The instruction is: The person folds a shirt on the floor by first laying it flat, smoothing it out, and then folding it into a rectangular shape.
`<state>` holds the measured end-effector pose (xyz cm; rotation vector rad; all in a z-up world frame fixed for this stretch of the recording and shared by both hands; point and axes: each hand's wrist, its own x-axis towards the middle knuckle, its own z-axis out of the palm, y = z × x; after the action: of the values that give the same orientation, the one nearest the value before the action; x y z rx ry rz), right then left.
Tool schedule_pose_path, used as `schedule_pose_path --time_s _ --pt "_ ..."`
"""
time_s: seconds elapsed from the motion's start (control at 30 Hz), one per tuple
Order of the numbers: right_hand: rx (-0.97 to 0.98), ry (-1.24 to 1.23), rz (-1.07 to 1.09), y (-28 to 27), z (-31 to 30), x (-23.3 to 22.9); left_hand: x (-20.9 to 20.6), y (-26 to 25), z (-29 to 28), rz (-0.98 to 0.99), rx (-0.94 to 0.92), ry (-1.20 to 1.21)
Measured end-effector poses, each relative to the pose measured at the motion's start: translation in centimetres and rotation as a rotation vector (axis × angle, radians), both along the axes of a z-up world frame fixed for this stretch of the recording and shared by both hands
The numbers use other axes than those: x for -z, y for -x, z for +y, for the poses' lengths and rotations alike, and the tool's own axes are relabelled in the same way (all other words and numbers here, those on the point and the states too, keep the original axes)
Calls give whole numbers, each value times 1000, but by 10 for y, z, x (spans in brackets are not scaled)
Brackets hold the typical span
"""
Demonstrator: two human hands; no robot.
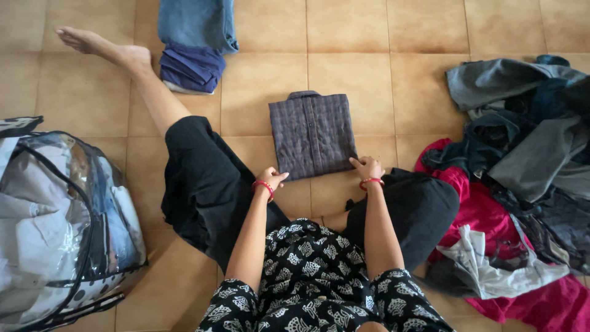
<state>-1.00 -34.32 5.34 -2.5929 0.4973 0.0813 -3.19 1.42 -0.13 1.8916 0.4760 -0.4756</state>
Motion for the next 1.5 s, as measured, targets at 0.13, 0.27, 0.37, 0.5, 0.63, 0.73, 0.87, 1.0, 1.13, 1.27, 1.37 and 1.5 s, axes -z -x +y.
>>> schedule_pose_path --time_s 0.13,0.27,0.37,0.5,0.63,0.73,0.87,1.0,1.13,1.27,1.37,1.5 --pt "126 176 -117 3 10 9 -11 4 -5 -127 -88 -449" --pt "24 166 -478 -2 21 8 -48 6 -21 -533 -128 -573" --pt "-160 178 -542 -9 37 14 -57 -3 -70 -811 -129 -382" --pt "-468 76 -648 -29 72 31 -49 -18 -124 -936 136 -462" --pt "-576 137 -574 -78 86 34 -28 -72 -145 -945 205 -551" --pt "-623 204 -533 -124 85 25 -22 -122 -140 -890 251 -651" --pt "-708 337 -425 -157 104 19 -24 -156 -115 -768 301 -867" --pt "-562 257 -169 -160 104 8 -59 -137 -84 -551 349 -940" --pt "-361 195 -181 -157 76 13 -67 -116 -71 -452 205 -928" --pt "-307 261 -220 -102 59 29 -40 -88 -60 -543 22 -868" --pt "-252 292 -213 -54 49 36 -19 -54 -56 -500 99 -971" --pt "-102 230 -352 -14 50 32 -11 -29 -56 -493 94 -956"
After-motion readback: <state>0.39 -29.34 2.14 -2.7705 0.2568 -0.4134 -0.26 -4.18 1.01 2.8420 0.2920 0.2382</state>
